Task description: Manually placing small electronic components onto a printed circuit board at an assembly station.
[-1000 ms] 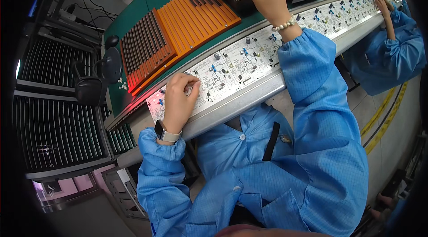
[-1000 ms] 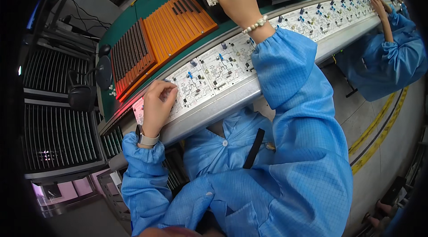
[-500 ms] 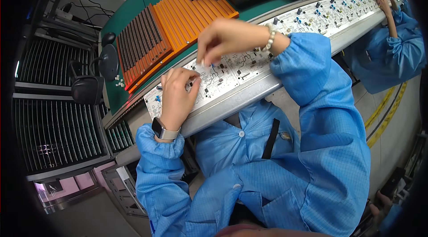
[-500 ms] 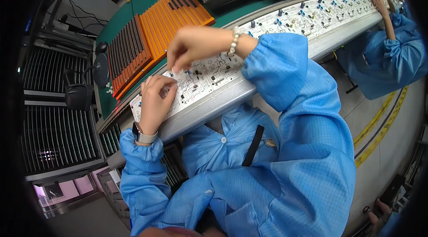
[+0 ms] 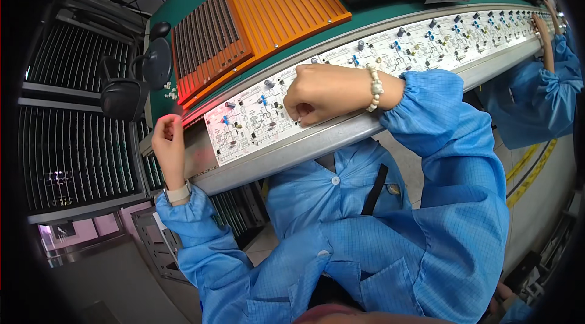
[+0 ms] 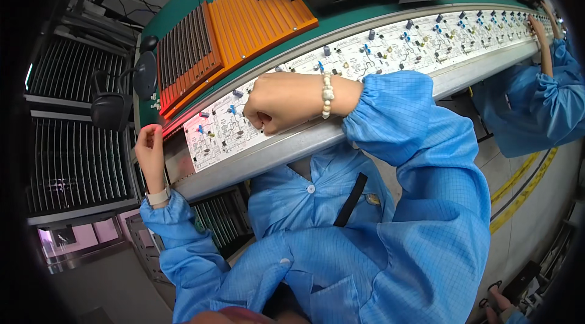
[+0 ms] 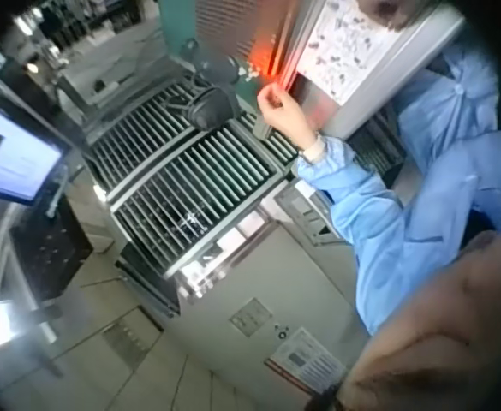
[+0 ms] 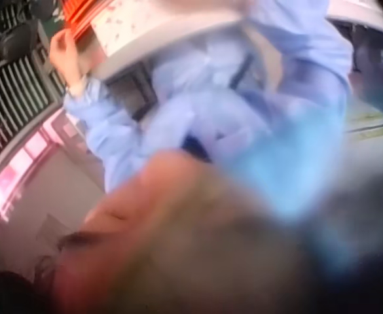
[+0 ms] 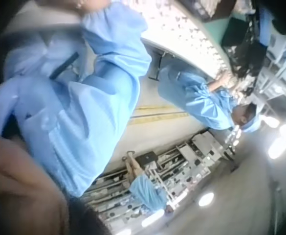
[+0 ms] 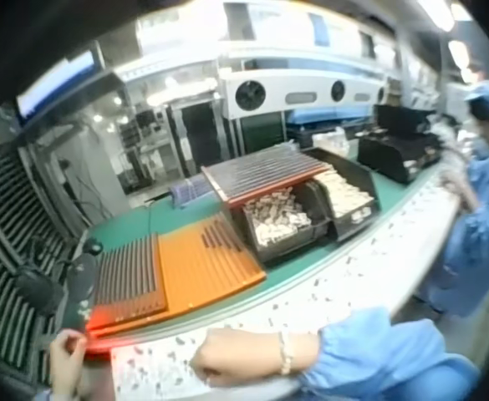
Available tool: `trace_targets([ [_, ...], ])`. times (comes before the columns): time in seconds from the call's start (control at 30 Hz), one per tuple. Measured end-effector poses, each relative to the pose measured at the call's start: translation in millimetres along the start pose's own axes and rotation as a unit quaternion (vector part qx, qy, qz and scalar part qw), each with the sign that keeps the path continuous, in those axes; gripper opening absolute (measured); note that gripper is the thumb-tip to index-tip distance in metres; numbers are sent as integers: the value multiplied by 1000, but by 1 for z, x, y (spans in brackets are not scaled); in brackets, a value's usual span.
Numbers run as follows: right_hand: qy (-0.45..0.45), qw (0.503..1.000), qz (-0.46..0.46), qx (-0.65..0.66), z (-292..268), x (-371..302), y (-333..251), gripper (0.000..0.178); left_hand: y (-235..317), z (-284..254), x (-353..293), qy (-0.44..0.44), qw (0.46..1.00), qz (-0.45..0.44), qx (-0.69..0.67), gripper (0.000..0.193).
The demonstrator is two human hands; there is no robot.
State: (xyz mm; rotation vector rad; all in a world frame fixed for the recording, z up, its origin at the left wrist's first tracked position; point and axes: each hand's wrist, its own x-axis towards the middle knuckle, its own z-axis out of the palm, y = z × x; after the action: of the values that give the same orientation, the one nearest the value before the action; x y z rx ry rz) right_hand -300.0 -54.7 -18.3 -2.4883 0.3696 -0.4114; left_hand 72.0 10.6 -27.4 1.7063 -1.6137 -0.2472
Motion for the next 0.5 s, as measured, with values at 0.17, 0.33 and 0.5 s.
trace_targets([
  [0.17,-23,999,25,32,1,0,4,8,-83,-8,33,55,996,-70,-8,13],
  [0.33,-54,994,31,87,-1,1,5,10,-129,7,70,94,995,22,9,16],
  [0.5,-67,994,45,75,-3,2,7,13,-124,16,86,45,998,26,24,15],
])
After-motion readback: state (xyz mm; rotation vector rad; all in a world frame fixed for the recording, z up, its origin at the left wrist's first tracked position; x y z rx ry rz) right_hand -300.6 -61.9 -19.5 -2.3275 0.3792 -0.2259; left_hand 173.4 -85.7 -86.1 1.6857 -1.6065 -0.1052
